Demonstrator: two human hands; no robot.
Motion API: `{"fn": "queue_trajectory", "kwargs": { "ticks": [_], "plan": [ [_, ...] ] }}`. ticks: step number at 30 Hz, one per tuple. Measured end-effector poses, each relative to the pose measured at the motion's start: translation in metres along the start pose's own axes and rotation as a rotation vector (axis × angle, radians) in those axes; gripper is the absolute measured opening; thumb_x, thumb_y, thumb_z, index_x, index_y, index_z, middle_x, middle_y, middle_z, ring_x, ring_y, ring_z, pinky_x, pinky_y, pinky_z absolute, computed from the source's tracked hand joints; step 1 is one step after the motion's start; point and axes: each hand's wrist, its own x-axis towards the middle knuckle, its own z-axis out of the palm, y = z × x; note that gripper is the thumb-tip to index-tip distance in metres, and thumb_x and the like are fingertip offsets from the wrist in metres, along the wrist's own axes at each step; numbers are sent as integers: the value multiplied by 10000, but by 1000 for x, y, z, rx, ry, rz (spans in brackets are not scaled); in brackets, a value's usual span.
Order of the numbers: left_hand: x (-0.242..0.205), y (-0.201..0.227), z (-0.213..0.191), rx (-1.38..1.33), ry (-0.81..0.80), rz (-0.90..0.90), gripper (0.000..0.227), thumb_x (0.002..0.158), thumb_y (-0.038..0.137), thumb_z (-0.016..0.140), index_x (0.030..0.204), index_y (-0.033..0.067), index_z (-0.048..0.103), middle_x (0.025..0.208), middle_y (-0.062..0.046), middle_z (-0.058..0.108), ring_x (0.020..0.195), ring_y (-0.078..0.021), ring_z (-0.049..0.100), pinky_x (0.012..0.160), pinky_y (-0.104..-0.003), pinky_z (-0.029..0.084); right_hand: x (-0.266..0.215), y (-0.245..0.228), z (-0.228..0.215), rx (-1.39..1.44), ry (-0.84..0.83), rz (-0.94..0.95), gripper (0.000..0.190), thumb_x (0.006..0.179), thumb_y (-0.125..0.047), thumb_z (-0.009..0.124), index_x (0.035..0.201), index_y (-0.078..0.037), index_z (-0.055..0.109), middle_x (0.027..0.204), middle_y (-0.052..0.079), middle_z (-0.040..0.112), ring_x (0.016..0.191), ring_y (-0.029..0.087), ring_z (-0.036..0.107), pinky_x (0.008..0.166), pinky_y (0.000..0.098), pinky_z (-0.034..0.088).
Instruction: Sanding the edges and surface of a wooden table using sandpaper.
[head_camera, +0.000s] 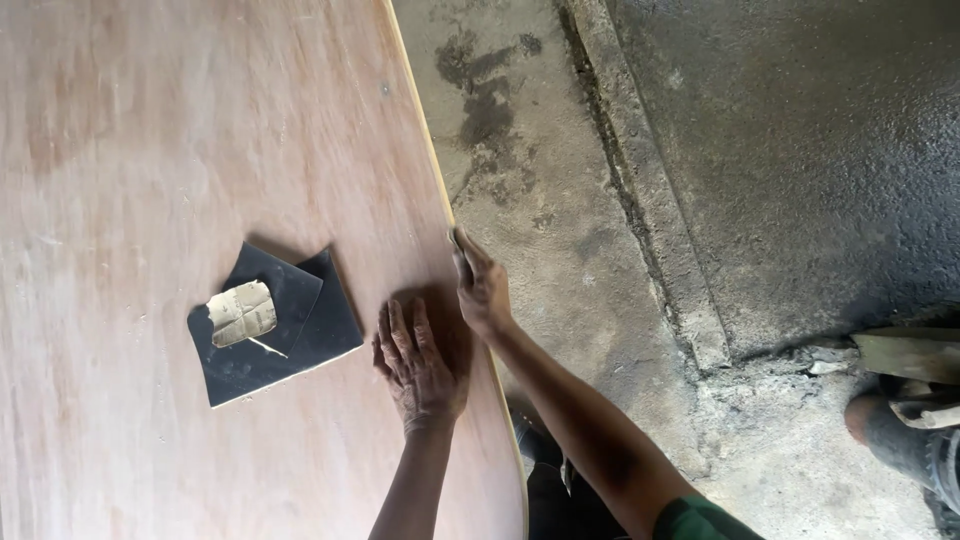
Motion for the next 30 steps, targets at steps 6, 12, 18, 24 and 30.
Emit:
{"fn": "queue_trajectory", "kwargs": {
  "ticks": [6, 12, 18, 24, 30],
  "plan": [
    [-8, -7, 8, -4, -8, 7, 843, 919, 489, 617, 1576, 53, 318, 1638, -261, 242, 1550, -416, 186, 1226, -596, 165, -110, 77, -9, 14, 35, -260, 430, 1035, -144, 418, 1450, -162, 527, 1535, 94, 485, 1200, 306, 665, 753, 311, 603],
    [7, -4, 8, -1, -41, 17, 892, 904, 535, 579, 1572, 29, 272, 1624, -291, 188, 1530, -435, 126, 1206, -612, 129, -26, 32, 1, -59, 14, -319, 444, 1017, -47, 447, 1430, -176, 547, 1560, 135, 446, 1153, 338, 669, 725, 317, 603],
    [36, -3, 20, 12, -44, -56, 829, 921, 495, 555, 1579, 63, 297, 1656, -246, 204, 1541, -438, 140, 1218, -602, 128, 31, 49, 31, 37, 83, -489, 561, 1008, 99, 405, 1479, -174, 545, 1577, 162, 459, 1297, 346, 617, 944, 353, 547],
    [101, -9, 48, 69, 61, -181, 541, 1077, 354, 434, 1570, 132, 400, 1684, -211, 309, 1576, -422, 238, 1236, -587, 212, -54, 91, 5, -63, 165, -746, 478, 1081, 65, 457, 1522, -117, 494, 1593, 117, 471, 1392, 345, 582, 1036, 371, 529],
    [142, -12, 56, 99, 153, -239, 638, 1058, 417, 473, 1602, 102, 363, 1667, -234, 297, 1541, -463, 238, 1195, -636, 224, 112, -17, 28, -212, 65, -478, 477, 1071, -58, 454, 1518, -210, 520, 1595, 58, 459, 1146, 263, 713, 814, 312, 584]
  ]
}}
